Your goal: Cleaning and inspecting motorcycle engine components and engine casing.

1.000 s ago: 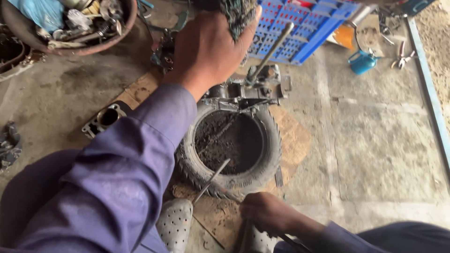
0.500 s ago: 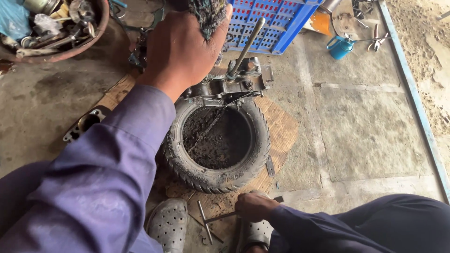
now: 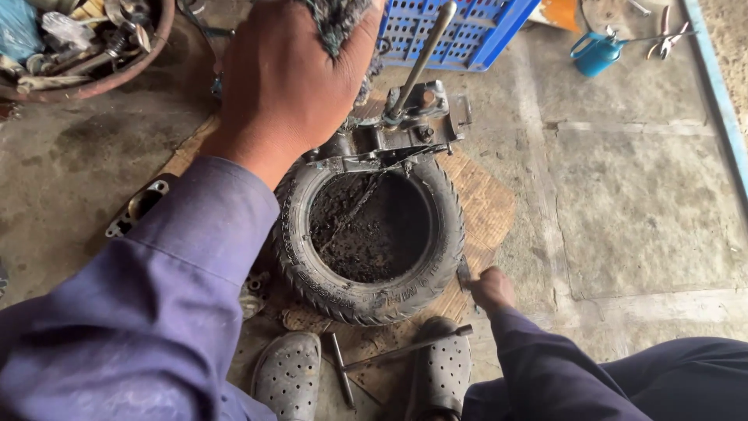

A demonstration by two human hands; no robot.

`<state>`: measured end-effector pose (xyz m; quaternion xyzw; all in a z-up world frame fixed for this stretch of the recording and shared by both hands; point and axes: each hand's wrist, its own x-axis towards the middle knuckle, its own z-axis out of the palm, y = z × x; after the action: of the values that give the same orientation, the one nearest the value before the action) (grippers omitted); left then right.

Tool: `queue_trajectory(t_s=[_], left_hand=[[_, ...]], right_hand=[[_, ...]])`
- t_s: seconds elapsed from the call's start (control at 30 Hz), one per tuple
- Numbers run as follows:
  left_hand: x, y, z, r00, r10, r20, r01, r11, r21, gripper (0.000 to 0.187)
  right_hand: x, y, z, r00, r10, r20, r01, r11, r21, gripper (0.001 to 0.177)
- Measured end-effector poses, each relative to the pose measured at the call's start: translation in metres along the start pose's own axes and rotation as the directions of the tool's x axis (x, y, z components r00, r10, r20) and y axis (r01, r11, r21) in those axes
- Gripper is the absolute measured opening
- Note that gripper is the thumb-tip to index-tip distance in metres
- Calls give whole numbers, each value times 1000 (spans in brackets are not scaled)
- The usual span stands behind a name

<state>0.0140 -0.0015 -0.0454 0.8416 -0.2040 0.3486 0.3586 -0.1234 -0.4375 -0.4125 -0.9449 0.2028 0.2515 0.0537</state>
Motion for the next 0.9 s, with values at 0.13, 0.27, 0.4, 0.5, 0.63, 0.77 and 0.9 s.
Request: queue_trajectory(t_s=[0.13,0.27,0.4,0.5,0.63,0.77,0.9], left_hand=[[0,-4,3,993,103,-62,-103,995,2,31],[0,-5,4,989,125,-82,-121,992,46,31],[4,-14,11,994,-87,66,88,996,-3,36],[6,-5,12,993,-107,50,104,994,42,40],[2,-8,18,995,-103,-1,103,994,46,43],[-3,-23,27,988,45,-147,-13,977,213,44],[0,-12,21,990,-140,-14,141,986,86,43]], right_hand=[[-15,-25,-25,976,177,124,-200,956,212,43],[-2,-18,-11,953,227,202,-268,941,208,40],[4,-29,-50,960,280,-25,-262,924,278,54],[-18,-77,-117,915,402,-42,-169,476,863,33],[-50,-148,-159,992,-104,77,11,660,751,19],[-18,-181,-107,765,-8,644,32,999,-26,42],[-55,-164,-96,930,-9,367,-37,993,116,28]])
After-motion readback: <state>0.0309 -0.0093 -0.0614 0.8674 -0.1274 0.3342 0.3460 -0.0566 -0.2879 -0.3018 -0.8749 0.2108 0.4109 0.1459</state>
